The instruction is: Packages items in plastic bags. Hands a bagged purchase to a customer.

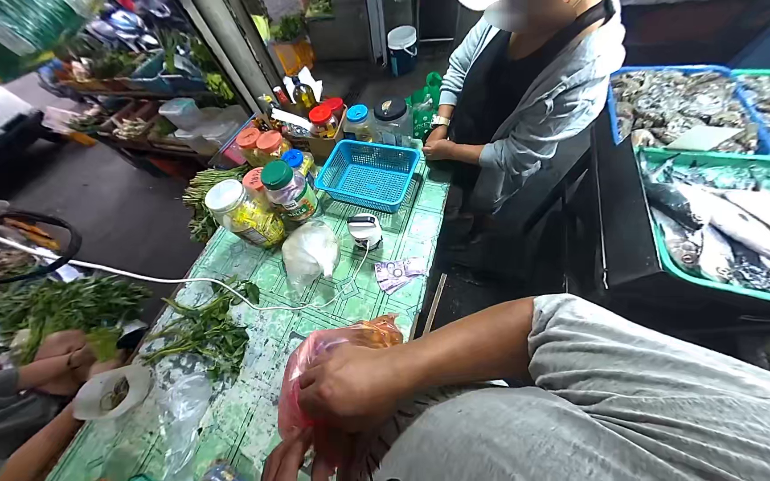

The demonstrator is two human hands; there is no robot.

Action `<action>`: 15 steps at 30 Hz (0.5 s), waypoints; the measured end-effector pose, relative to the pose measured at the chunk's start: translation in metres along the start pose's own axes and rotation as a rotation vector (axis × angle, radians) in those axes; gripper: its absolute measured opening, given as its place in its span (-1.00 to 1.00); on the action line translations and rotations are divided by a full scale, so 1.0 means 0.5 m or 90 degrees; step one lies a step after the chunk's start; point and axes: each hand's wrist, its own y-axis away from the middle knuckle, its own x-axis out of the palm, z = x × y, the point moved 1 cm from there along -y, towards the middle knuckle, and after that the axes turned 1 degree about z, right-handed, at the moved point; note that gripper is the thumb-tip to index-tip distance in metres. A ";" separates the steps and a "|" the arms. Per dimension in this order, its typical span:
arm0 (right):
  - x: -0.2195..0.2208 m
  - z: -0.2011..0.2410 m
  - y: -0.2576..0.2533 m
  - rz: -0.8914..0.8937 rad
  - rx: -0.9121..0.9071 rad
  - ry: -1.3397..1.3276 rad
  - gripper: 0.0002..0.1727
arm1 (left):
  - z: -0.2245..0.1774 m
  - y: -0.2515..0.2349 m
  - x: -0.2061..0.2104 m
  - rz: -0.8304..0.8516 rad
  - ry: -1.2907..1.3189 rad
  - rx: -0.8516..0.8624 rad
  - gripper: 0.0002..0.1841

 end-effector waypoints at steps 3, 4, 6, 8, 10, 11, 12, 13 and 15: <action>0.014 0.014 -0.005 -0.023 0.028 -0.016 -0.85 | 0.007 -0.024 0.023 -0.029 -0.029 -0.009 -0.74; 0.014 0.015 -0.005 -0.028 0.039 -0.024 -0.85 | 0.010 -0.029 0.022 -0.028 -0.032 -0.016 -0.70; 0.016 0.018 0.001 -0.042 0.056 -0.035 -0.84 | 0.017 -0.034 0.017 -0.004 -0.026 -0.003 -0.69; 0.030 0.020 0.013 -0.056 0.082 -0.038 -0.84 | 0.017 -0.039 0.014 0.058 -0.034 0.036 -0.74; 0.051 0.025 0.028 -0.060 0.112 -0.050 -0.84 | 0.018 -0.039 0.011 0.135 -0.061 0.068 -0.79; 0.064 0.026 0.035 -0.064 0.120 -0.058 -0.83 | 0.019 -0.038 0.008 0.173 -0.079 0.077 -0.81; 0.077 0.028 0.042 -0.065 0.124 -0.063 -0.84 | 0.019 -0.036 0.004 0.209 -0.097 0.089 -0.81; 0.088 0.032 0.050 -0.067 0.127 -0.067 -0.84 | 0.017 -0.034 0.000 0.247 -0.108 0.100 -0.79; 0.100 0.039 0.066 -0.082 0.125 -0.086 -0.85 | 0.015 -0.035 -0.003 0.312 -0.093 0.128 -0.79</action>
